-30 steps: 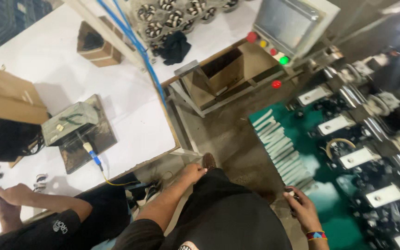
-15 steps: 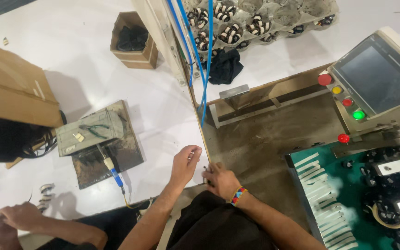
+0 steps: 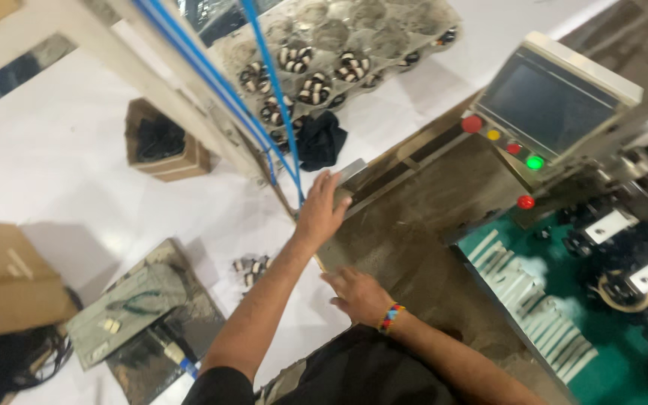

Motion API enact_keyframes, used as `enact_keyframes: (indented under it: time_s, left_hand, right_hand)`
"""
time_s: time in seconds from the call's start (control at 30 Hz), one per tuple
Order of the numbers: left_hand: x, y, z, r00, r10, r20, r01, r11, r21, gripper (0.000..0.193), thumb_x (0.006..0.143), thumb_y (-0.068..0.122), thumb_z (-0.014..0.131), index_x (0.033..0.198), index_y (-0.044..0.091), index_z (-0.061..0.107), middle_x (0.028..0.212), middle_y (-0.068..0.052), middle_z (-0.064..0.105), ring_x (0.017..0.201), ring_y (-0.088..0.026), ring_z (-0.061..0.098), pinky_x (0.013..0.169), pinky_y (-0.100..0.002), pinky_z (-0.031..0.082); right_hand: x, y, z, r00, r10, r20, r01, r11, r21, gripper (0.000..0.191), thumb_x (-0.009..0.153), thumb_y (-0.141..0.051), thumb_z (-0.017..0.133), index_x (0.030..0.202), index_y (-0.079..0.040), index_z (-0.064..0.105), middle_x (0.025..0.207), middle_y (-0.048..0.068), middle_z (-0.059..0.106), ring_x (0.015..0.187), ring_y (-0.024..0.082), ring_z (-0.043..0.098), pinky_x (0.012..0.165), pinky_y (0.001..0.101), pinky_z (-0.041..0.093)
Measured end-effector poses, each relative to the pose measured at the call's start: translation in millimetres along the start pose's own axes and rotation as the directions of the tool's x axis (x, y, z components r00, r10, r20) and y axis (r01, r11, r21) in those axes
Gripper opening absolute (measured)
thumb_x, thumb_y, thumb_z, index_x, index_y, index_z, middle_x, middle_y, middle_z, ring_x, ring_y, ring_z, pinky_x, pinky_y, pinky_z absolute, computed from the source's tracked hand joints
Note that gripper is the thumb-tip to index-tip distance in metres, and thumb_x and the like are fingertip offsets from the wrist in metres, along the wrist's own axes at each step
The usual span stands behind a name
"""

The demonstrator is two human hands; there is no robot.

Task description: The person sits at a multi-station bench machine and assembles small black strap components, placing parts into the machine fixtures and arranging white elastic strips on the green work mat. They use scissors to trim a strip, operate the machine lever, and wipe parts with a black cloth.

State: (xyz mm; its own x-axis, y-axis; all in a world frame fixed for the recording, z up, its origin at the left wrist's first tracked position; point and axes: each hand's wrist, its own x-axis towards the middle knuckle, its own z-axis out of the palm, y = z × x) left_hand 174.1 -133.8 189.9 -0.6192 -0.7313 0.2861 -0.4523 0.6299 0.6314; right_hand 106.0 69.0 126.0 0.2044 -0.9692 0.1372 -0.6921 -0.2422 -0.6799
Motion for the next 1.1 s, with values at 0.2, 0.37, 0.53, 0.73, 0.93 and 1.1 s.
enact_keyframes:
  time_s: [0.2, 0.37, 0.53, 0.73, 0.93, 1.1]
  left_hand:
    - [104, -63, 63, 0.996, -0.088, 0.004, 0.076, 0.881, 0.468, 0.086, 0.077, 0.028, 0.085, 0.152, 0.019, 0.046, 0.158, -0.027, 0.034, 0.131, -0.048, 0.048, 0.103, -0.055, 0.047]
    - [113, -78, 96, 0.995, -0.103, 0.02, 0.078, 0.858, 0.508, 0.025, 0.097, 0.011, 0.069, 0.121, 0.018, 0.074, 0.124, -0.022, 0.057, 0.113, -0.045, 0.058, 0.088, -0.053, 0.052]
    - [92, -24, 110, 0.994, 0.059, -0.089, -0.058, 0.998, 0.004, 0.026, 0.098, 0.017, 0.069, 0.116, -0.001, 0.066, 0.112, -0.022, 0.068, 0.106, -0.044, 0.064, 0.095, -0.05, 0.051]
    - [-62, 179, 153, 0.857, 0.068, 0.511, 0.191, 0.879, -0.437, 0.041, 0.101, 0.042, 0.058, 0.114, 0.004, 0.064, 0.101, -0.016, 0.073, 0.093, -0.028, 0.07, 0.084, -0.041, 0.055]
    - [-123, 306, 150, 0.849, 0.484, 0.212, -0.153, 0.61, -0.778, 0.091, 0.1, 0.062, 0.054, 0.157, -0.005, 0.029, 0.162, -0.021, 0.033, 0.149, -0.033, 0.036, 0.118, -0.043, 0.032]
    - [-128, 355, 158, 0.716, 0.373, 0.59, 0.646, -0.032, -0.763, 0.095, 0.095, 0.074, 0.041, 0.157, 0.002, 0.033, 0.158, -0.014, 0.043, 0.147, -0.03, 0.041, 0.12, -0.045, 0.035]
  right_hand:
    - [-191, 61, -60, 0.682, 0.699, -0.213, -0.723, 0.689, -0.055, 0.044, 0.085, -0.031, 0.07, 0.126, -0.018, 0.064, 0.115, 0.011, 0.069, 0.103, 0.034, 0.068, 0.086, 0.0434, 0.056]
    - [-318, 27, -51, 0.129, 0.955, -0.268, -0.944, 0.201, 0.26, 0.037, 0.09, -0.034, 0.069, 0.122, -0.014, 0.069, 0.116, 0.009, 0.073, 0.102, 0.029, 0.072, 0.087, 0.0402, 0.057]
    - [-317, 5, -35, 0.106, 0.964, -0.243, -0.679, 0.249, 0.691, 0.034, 0.095, -0.028, 0.064, 0.124, -0.011, 0.07, 0.11, 0.009, 0.079, 0.096, 0.022, 0.078, 0.087, 0.0344, 0.059]
    - [-255, 22, -100, 0.32, 0.747, -0.583, -0.304, 0.664, 0.684, 0.049, 0.102, -0.024, 0.058, 0.146, -0.006, 0.049, 0.136, 0.013, 0.066, 0.12, 0.022, 0.065, 0.101, 0.0342, 0.052]
    - [-244, -11, -167, 0.299, 0.63, -0.716, -0.032, 0.757, 0.652, 0.076, 0.088, -0.04, 0.069, 0.149, -0.002, 0.043, 0.13, 0.023, 0.065, 0.117, 0.032, 0.064, 0.099, 0.0415, 0.052]
    - [-273, -61, -202, 0.417, 0.262, -0.871, -0.489, 0.872, 0.029, 0.07, 0.098, -0.041, 0.06, 0.149, 0.004, 0.043, 0.151, 0.031, 0.045, 0.143, 0.048, 0.039, 0.121, 0.0535, 0.028]
